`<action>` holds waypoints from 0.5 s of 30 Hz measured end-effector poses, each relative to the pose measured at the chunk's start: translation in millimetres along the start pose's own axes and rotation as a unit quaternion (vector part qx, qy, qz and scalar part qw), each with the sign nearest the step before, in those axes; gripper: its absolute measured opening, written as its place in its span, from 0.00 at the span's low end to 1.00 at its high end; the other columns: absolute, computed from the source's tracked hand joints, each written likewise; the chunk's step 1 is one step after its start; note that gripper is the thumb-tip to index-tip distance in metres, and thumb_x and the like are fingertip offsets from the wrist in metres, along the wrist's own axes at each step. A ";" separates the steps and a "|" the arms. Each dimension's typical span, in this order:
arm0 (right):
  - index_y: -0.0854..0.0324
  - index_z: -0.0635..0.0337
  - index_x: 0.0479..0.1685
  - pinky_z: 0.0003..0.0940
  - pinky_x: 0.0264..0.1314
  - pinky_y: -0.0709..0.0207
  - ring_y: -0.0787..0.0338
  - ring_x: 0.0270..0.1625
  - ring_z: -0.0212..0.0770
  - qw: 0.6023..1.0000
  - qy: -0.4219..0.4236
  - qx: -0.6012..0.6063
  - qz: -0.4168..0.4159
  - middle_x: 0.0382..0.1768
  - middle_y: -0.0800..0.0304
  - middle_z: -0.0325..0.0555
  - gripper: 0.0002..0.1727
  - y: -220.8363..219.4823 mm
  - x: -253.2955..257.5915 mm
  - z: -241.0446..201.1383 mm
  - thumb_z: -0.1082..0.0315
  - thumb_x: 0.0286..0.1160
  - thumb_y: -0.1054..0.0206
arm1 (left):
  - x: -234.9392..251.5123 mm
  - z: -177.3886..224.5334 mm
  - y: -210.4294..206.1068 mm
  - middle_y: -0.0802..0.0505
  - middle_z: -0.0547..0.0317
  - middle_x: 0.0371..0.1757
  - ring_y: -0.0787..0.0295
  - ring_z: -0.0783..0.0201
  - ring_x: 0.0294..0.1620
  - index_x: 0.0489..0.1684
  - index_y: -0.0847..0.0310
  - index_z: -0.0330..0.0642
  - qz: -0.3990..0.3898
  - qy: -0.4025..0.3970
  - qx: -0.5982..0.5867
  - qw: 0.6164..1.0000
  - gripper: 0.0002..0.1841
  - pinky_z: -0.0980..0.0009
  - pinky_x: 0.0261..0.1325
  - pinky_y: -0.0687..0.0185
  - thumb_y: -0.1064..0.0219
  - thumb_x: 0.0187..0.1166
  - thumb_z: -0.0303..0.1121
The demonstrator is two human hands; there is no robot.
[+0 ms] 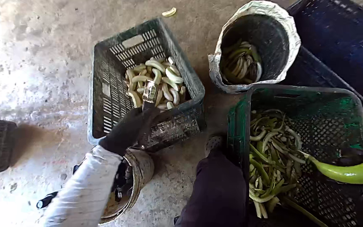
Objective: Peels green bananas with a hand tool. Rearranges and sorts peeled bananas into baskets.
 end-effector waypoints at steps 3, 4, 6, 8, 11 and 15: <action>0.30 0.49 0.71 0.33 0.62 0.13 0.09 0.57 0.31 0.999 0.032 0.013 0.011 0.54 0.09 0.33 0.17 4.6 17.3 13.1 0.62 0.87 0.50 | 20.9 -39.8 -39.4 0.08 0.40 0.40 0.09 0.48 0.36 0.62 0.17 0.36 0.045 -0.080 0.064 0.994 0.32 0.42 0.42 0.13 0.51 0.90 0.59; 0.33 0.49 0.72 0.34 0.61 0.13 0.09 0.56 0.31 0.999 0.029 0.019 0.017 0.54 0.11 0.32 0.19 5.7 18.8 19.2 0.61 0.86 0.47 | 26.5 -47.0 -55.8 0.08 0.41 0.47 0.09 0.47 0.46 0.63 0.17 0.37 0.007 -0.066 0.079 0.995 0.31 0.40 0.53 0.17 0.50 0.89 0.59; 0.31 0.48 0.71 0.35 0.60 0.12 0.09 0.55 0.31 0.999 0.023 0.031 0.023 0.53 0.09 0.33 0.19 5.2 15.6 23.6 0.59 0.84 0.42 | 29.4 -43.5 -62.1 0.12 0.45 0.42 0.14 0.52 0.41 0.58 0.18 0.37 -0.069 -0.038 0.076 0.994 0.29 0.46 0.49 0.18 0.49 0.90 0.57; 0.40 0.52 0.80 0.36 0.68 0.16 0.12 0.63 0.31 0.998 0.042 0.030 -0.039 0.61 0.14 0.34 0.24 4.9 17.8 17.4 0.60 0.89 0.43 | 29.2 -32.5 -45.9 0.17 0.51 0.25 0.20 0.56 0.21 0.52 0.19 0.39 -0.086 -0.025 0.035 0.995 0.27 0.55 0.27 0.18 0.48 0.90 0.57; 0.26 0.54 0.68 0.34 0.64 0.13 0.09 0.60 0.31 0.996 0.048 0.052 -0.052 0.57 0.08 0.37 0.16 16.0 16.3 14.1 0.62 0.89 0.48 | 21.0 -27.1 -31.6 0.19 0.53 0.19 0.22 0.58 0.12 0.53 0.21 0.41 -0.018 -0.027 -0.015 0.999 0.25 0.58 0.16 0.18 0.46 0.90 0.57; 0.35 0.51 0.73 0.31 0.62 0.14 0.11 0.56 0.26 1.000 -0.011 -0.004 0.019 0.54 0.12 0.30 0.18 5.3 22.6 24.1 0.63 0.89 0.50 | 25.8 -42.2 -63.3 0.09 0.39 0.45 0.11 0.44 0.49 0.56 0.16 0.35 -0.025 -0.024 0.116 0.993 0.31 0.37 0.57 0.21 0.50 0.90 0.57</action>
Point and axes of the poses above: each hand's wrist, its own x-axis towards the middle knuckle, its own y-axis out of the back of the hand, z = x × y, the point moved 7 cm from there along x, towards the middle knuckle
